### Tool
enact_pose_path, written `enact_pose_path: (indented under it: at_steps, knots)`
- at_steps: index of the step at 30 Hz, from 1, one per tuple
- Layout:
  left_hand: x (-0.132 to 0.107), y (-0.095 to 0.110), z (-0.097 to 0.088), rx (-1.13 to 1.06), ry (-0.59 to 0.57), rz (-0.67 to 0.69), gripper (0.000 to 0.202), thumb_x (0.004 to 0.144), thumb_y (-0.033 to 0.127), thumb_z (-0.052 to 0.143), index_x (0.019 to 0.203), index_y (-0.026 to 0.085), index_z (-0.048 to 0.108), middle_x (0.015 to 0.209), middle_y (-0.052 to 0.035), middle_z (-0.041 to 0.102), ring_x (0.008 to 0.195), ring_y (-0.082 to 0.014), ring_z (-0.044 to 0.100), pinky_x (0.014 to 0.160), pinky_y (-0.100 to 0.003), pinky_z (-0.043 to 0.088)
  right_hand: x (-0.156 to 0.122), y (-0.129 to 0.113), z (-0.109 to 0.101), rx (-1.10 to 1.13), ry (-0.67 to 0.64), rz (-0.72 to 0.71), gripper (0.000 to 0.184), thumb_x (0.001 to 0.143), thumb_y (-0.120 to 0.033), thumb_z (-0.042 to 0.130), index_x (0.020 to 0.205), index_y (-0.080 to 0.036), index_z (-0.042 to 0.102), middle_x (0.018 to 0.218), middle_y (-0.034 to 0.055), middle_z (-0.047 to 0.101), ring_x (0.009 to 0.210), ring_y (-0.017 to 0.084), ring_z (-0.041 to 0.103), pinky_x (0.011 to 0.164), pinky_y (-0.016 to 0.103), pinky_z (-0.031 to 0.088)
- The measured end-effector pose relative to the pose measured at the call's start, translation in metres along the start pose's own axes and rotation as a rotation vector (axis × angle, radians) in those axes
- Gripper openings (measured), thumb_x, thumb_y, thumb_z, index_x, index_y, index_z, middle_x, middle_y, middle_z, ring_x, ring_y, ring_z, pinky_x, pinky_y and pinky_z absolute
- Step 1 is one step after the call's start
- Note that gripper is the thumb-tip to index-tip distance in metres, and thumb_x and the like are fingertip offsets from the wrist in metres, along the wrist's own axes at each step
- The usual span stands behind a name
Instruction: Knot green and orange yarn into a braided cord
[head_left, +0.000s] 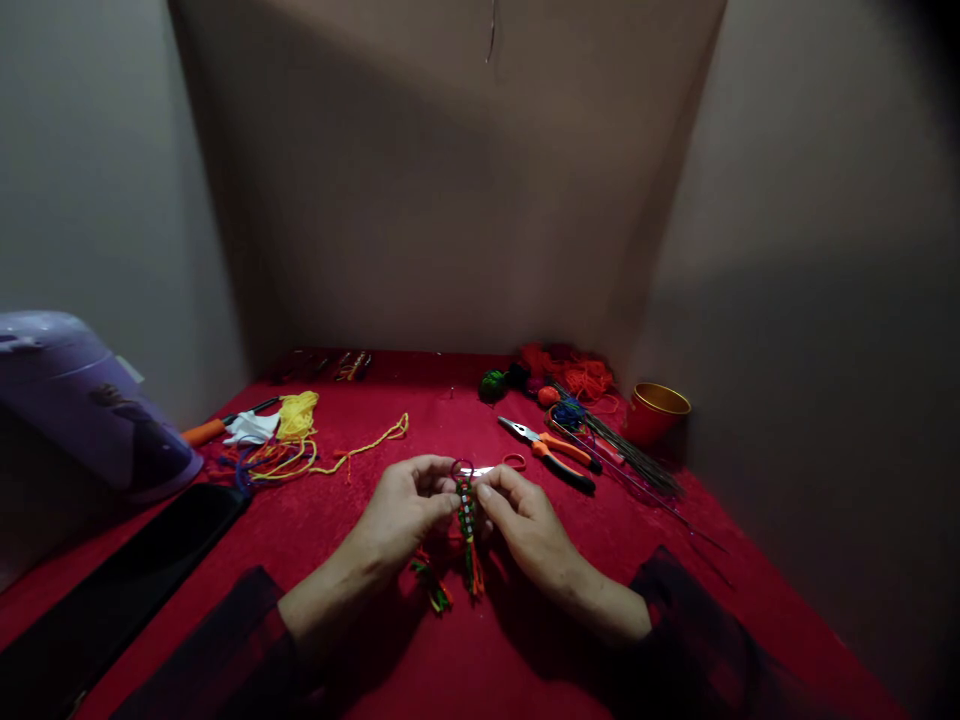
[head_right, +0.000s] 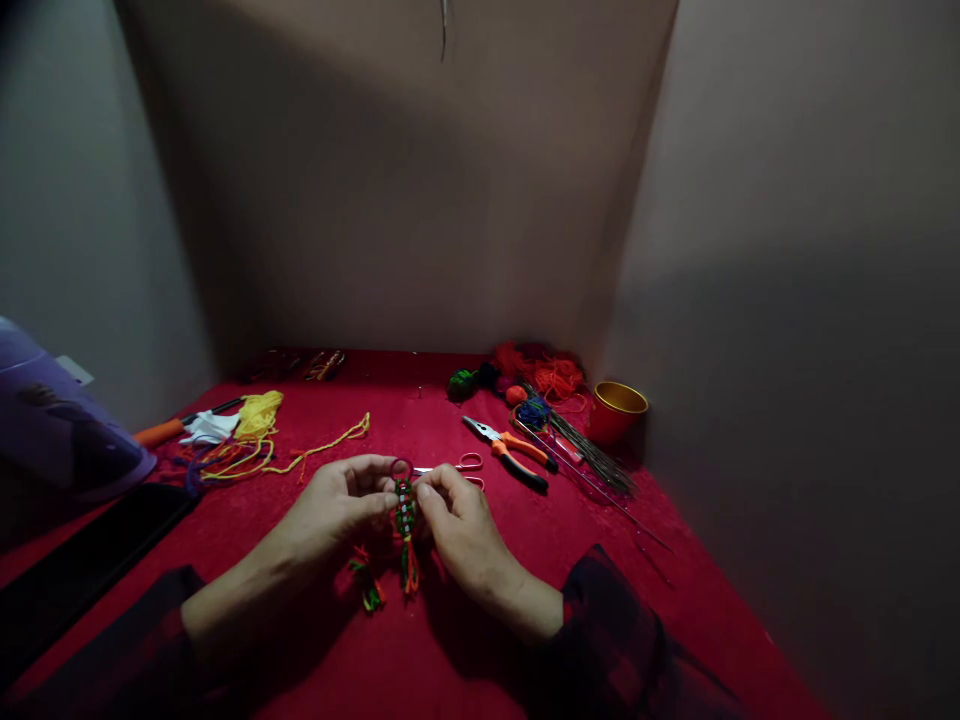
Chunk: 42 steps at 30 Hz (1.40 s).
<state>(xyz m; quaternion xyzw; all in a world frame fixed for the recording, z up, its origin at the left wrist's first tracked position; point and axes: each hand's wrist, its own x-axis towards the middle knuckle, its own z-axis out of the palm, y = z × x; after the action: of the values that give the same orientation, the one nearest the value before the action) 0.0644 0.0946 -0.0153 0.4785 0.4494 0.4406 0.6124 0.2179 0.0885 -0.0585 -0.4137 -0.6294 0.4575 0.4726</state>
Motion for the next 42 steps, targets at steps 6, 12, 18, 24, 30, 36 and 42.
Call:
enact_pose_path:
  at_steps: [6, 12, 18, 24, 30, 36, 42]
  knots:
    - [0.001, -0.004, 0.0, 0.005, -0.009, 0.031, 0.038, 0.052, 0.02, 0.075, 0.085, 0.011, 0.06, 0.062, 0.0019, 0.054, 0.055, -0.0106, 0.05, 0.055, -0.024, 0.04, 0.0, 0.0, 0.003, 0.1, -0.067, 0.037, 0.012, 0.086, -0.027, 0.049, 0.085, -0.018, 0.057, 0.073, -0.0017, 0.055, 0.062, 0.011, 0.05, 0.058, 0.023, 0.042]
    - [0.0, -0.008, 0.002, 0.064, 0.023, 0.066, 0.04, 0.057, 0.023, 0.073, 0.093, 0.011, 0.06, 0.067, 0.0005, 0.054, 0.059, -0.0107, 0.049, 0.056, -0.023, 0.038, -0.001, 0.004, 0.004, 0.023, -0.032, 0.031, 0.008, 0.081, -0.026, 0.056, 0.077, -0.019, 0.055, 0.068, -0.0034, 0.052, 0.06, 0.011, 0.047, 0.054, 0.022, 0.038]
    - [-0.001, -0.01, 0.004, 0.065, -0.021, 0.075, 0.04, 0.059, 0.023, 0.07, 0.095, 0.01, 0.057, 0.068, 0.0008, 0.053, 0.058, -0.0106, 0.048, 0.055, -0.023, 0.037, -0.002, 0.002, 0.003, -0.046, -0.009, 0.029, 0.008, 0.079, -0.022, 0.055, 0.073, -0.018, 0.053, 0.064, -0.0034, 0.05, 0.057, 0.011, 0.045, 0.052, 0.022, 0.035]
    - [-0.001, -0.011, 0.004, 0.061, -0.03, 0.075, 0.038, 0.06, 0.022, 0.07, 0.094, 0.011, 0.058, 0.067, 0.0009, 0.053, 0.058, -0.0104, 0.049, 0.055, -0.023, 0.037, -0.003, -0.001, 0.004, -0.057, 0.018, 0.046, 0.007, 0.077, -0.02, 0.054, 0.071, -0.019, 0.051, 0.063, -0.0041, 0.05, 0.056, 0.011, 0.045, 0.051, 0.022, 0.034]
    - [0.0, -0.013, 0.003, 0.031, -0.015, 0.065, 0.041, 0.058, 0.022, 0.071, 0.094, 0.01, 0.057, 0.068, 0.0009, 0.054, 0.058, -0.0102, 0.049, 0.056, -0.024, 0.038, 0.0, -0.002, 0.004, 0.031, 0.008, 0.079, 0.011, 0.076, -0.023, 0.056, 0.069, -0.019, 0.049, 0.059, -0.0053, 0.048, 0.054, 0.01, 0.044, 0.05, 0.023, 0.035]
    - [0.004, -0.008, -0.002, -0.05, 0.042, 0.016, 0.052, 0.051, 0.024, 0.075, 0.097, 0.009, 0.054, 0.068, 0.0013, 0.055, 0.056, -0.0097, 0.051, 0.053, -0.022, 0.038, 0.003, -0.01, 0.003, 0.173, -0.072, 0.109, 0.012, 0.077, -0.028, 0.056, 0.078, -0.016, 0.056, 0.07, -0.0012, 0.055, 0.063, 0.012, 0.05, 0.058, 0.024, 0.039]
    - [0.006, -0.008, -0.007, -0.037, 0.058, 0.021, 0.05, 0.057, 0.032, 0.076, 0.097, 0.01, 0.058, 0.071, -0.0005, 0.057, 0.059, -0.0105, 0.052, 0.056, -0.024, 0.042, 0.002, -0.011, 0.004, 0.181, -0.082, 0.185, 0.011, 0.071, -0.026, 0.06, 0.071, -0.017, 0.053, 0.06, -0.004, 0.052, 0.05, 0.009, 0.043, 0.048, 0.022, 0.034]
